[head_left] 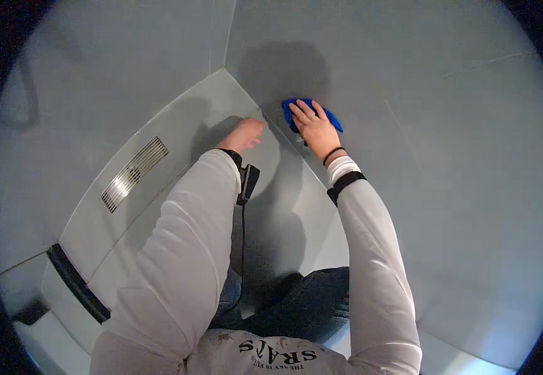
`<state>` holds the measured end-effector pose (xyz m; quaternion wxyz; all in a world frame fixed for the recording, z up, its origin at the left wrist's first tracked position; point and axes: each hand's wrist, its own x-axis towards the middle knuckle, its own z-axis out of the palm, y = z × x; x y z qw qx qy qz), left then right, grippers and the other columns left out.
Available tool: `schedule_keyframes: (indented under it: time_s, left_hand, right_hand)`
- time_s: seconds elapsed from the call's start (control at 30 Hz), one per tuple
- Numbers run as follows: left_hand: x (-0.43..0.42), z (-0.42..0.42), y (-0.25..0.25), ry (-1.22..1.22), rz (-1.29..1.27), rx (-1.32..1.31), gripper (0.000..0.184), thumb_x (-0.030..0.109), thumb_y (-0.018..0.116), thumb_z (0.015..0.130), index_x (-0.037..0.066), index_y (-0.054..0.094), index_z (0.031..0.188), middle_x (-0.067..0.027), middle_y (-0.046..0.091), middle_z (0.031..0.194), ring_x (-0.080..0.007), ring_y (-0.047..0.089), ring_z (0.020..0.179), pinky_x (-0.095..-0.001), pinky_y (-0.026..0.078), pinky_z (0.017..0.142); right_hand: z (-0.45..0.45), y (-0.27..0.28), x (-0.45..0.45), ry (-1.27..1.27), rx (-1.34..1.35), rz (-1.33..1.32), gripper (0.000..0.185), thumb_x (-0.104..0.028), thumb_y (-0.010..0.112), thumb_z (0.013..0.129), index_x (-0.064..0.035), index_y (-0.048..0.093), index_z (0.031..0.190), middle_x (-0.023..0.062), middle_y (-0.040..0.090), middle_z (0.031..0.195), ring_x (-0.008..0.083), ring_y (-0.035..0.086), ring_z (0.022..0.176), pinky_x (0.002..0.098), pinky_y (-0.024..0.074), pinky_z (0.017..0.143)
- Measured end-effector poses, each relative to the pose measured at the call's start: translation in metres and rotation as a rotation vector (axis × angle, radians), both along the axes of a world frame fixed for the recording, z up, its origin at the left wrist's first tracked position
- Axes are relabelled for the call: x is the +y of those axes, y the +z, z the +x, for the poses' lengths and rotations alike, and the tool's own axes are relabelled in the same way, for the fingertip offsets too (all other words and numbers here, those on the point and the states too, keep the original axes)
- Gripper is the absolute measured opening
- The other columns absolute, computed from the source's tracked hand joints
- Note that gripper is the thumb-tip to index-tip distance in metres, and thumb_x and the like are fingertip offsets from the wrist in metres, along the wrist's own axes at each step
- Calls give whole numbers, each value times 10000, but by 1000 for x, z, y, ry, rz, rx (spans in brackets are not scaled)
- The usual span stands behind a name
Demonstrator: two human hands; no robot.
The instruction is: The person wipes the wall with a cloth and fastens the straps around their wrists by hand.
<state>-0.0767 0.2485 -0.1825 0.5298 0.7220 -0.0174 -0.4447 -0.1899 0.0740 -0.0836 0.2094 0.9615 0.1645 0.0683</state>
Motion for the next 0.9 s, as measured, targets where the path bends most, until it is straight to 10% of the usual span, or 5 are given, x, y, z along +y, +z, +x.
schedule_keyframes:
  time_s: [0.57,0.63,0.9]
  left_hand:
    - [2,53,-80,-32,66,1,403,404,579,792,180,479,1112,-40,554,1016,-283,578,861,-463,452,697]
    - [3,40,-86,2,134,-49,360,333,447,873,43,538,1067,-91,589,1004,-257,607,821,-436,486,666]
    - [3,26,-143,7,131,-110,379,327,448,875,37,526,1105,-131,595,999,-254,613,779,-427,497,612]
  right_hand:
    - [6,5,-2,68,-344,196,369,-92,533,721,-45,588,1083,45,459,1304,206,378,1250,438,284,1022]
    - [7,8,1,64,-396,177,347,-83,525,727,-49,593,1066,45,480,1285,204,400,1234,440,294,1013]
    - [16,14,3,-29,-752,186,456,21,527,664,-80,565,1107,44,456,1307,218,388,1242,445,239,1032]
